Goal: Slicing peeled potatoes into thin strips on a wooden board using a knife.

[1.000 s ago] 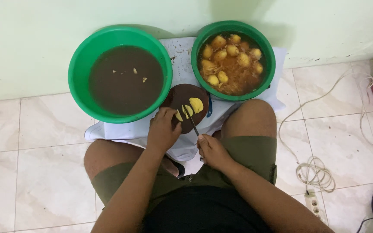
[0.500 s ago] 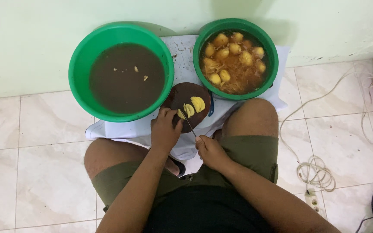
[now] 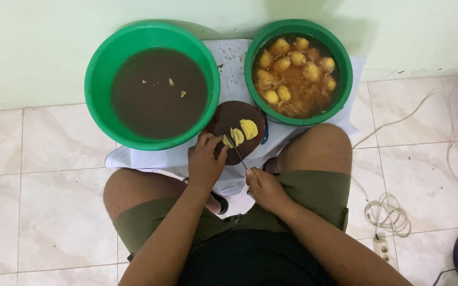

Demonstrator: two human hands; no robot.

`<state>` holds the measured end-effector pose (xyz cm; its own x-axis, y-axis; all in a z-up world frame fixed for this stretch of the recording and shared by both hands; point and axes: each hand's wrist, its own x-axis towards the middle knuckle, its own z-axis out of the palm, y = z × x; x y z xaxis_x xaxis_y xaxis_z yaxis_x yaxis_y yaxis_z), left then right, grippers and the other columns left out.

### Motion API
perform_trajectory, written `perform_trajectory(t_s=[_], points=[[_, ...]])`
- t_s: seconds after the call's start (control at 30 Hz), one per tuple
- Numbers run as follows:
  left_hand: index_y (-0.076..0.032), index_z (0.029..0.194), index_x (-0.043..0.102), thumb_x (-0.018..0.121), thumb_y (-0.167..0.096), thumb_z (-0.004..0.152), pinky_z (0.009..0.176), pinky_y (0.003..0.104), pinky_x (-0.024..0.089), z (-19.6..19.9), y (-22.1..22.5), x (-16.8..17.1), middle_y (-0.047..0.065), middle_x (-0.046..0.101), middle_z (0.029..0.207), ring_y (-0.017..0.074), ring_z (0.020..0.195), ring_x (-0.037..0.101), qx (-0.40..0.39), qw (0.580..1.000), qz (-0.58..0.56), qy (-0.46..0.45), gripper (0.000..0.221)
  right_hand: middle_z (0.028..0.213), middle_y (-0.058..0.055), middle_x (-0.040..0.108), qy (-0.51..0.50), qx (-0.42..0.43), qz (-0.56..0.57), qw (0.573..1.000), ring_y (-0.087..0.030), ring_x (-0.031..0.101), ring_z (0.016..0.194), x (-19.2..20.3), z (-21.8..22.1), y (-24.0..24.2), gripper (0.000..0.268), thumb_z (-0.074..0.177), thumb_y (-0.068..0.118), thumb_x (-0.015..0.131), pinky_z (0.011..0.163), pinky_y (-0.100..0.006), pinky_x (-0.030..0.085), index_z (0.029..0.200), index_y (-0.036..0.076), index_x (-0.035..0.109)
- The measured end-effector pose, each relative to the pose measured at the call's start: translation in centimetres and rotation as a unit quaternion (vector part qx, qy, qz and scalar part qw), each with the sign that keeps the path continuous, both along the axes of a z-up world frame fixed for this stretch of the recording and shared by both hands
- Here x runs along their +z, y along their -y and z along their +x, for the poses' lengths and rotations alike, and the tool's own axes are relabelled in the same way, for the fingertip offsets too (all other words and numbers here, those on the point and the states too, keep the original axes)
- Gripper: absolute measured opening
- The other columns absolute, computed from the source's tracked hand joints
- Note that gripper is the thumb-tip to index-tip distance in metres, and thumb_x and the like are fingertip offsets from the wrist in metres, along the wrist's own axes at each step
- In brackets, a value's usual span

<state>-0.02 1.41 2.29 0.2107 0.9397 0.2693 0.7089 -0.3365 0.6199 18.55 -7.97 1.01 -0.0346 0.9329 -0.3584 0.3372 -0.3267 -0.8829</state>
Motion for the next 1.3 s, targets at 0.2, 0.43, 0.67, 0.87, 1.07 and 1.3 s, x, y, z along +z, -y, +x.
perform_trajectory(t_s=[0.2, 0.43, 0.67, 0.87, 1.07, 1.3], points=[[-0.018, 0.114, 0.072, 0.076, -0.032, 0.095, 0.076, 0.044, 0.056, -0.2, -0.1, -2.1, 0.001, 0.065, 0.108, 0.0259, 0.093, 0.073, 0.012, 0.999, 0.041, -0.033, 0.024, 0.048, -0.009, 0.058, -0.001, -0.001, -0.016, 1.000, -0.019, 0.058, 0.048, 1.3, -0.2, -0.1, 0.041, 0.108, 0.021, 0.044, 0.047, -0.029, 0.048, 0.074, 0.006, 0.062], [-0.015, 0.110, 0.071, 0.077, -0.025, 0.091, 0.075, 0.043, 0.055, -0.3, -0.2, -2.5, 0.003, 0.063, 0.108, 0.0270, 0.096, 0.071, 0.006, 0.999, 0.038, -0.005, 0.023, 0.059, -0.019, 0.063, 0.069, 0.025, -0.010, 0.997, -0.025, 0.061, 0.057, 2.7, -0.7, -0.5, 0.040, 0.109, 0.025, 0.044, 0.053, -0.038, 0.050, 0.079, 0.005, 0.060], [-0.015, 0.106, 0.071, 0.079, -0.024, 0.088, 0.078, 0.044, 0.053, -0.3, -0.5, -2.5, 0.004, 0.063, 0.107, 0.0280, 0.096, 0.070, 0.000, 1.000, 0.030, 0.008, 0.022, 0.068, -0.024, 0.066, 0.182, 0.087, -0.031, 0.979, -0.042, 0.067, 0.065, 2.8, -1.0, -1.0, 0.047, 0.111, 0.035, 0.032, 0.057, -0.049, 0.051, 0.088, 0.004, 0.059], [-0.018, 0.108, 0.072, 0.078, -0.030, 0.090, 0.079, 0.043, 0.053, -0.4, -0.4, -3.5, 0.001, 0.064, 0.110, 0.0246, 0.097, 0.071, 0.005, 0.999, 0.037, -0.018, 0.022, 0.064, -0.020, 0.067, 0.126, 0.055, -0.031, 0.990, -0.033, 0.066, 0.059, 3.2, -0.9, -1.0, 0.043, 0.109, 0.028, 0.037, 0.053, -0.042, 0.051, 0.083, 0.003, 0.060], [-0.019, 0.109, 0.073, 0.080, -0.028, 0.091, 0.076, 0.042, 0.053, -0.3, -0.2, -3.1, 0.001, 0.065, 0.109, 0.0244, 0.094, 0.072, 0.010, 0.998, 0.061, -0.017, 0.022, 0.060, -0.014, 0.063, 0.057, 0.025, -0.024, 0.998, -0.025, 0.061, 0.058, 1.7, -0.3, 0.5, 0.043, 0.109, 0.026, 0.037, 0.054, -0.038, 0.051, 0.079, 0.005, 0.059], [-0.015, 0.108, 0.076, 0.080, -0.026, 0.091, 0.070, 0.043, 0.055, -0.1, 0.0, -3.0, 0.002, 0.066, 0.107, 0.0278, 0.091, 0.073, 0.019, 0.998, 0.054, 0.033, 0.021, 0.064, -0.017, 0.068, 0.086, 0.019, -0.015, 0.996, -0.029, 0.063, 0.061, 2.7, -0.7, 1.2, 0.039, 0.108, 0.028, 0.044, 0.058, -0.041, 0.051, 0.082, 0.005, 0.061]])
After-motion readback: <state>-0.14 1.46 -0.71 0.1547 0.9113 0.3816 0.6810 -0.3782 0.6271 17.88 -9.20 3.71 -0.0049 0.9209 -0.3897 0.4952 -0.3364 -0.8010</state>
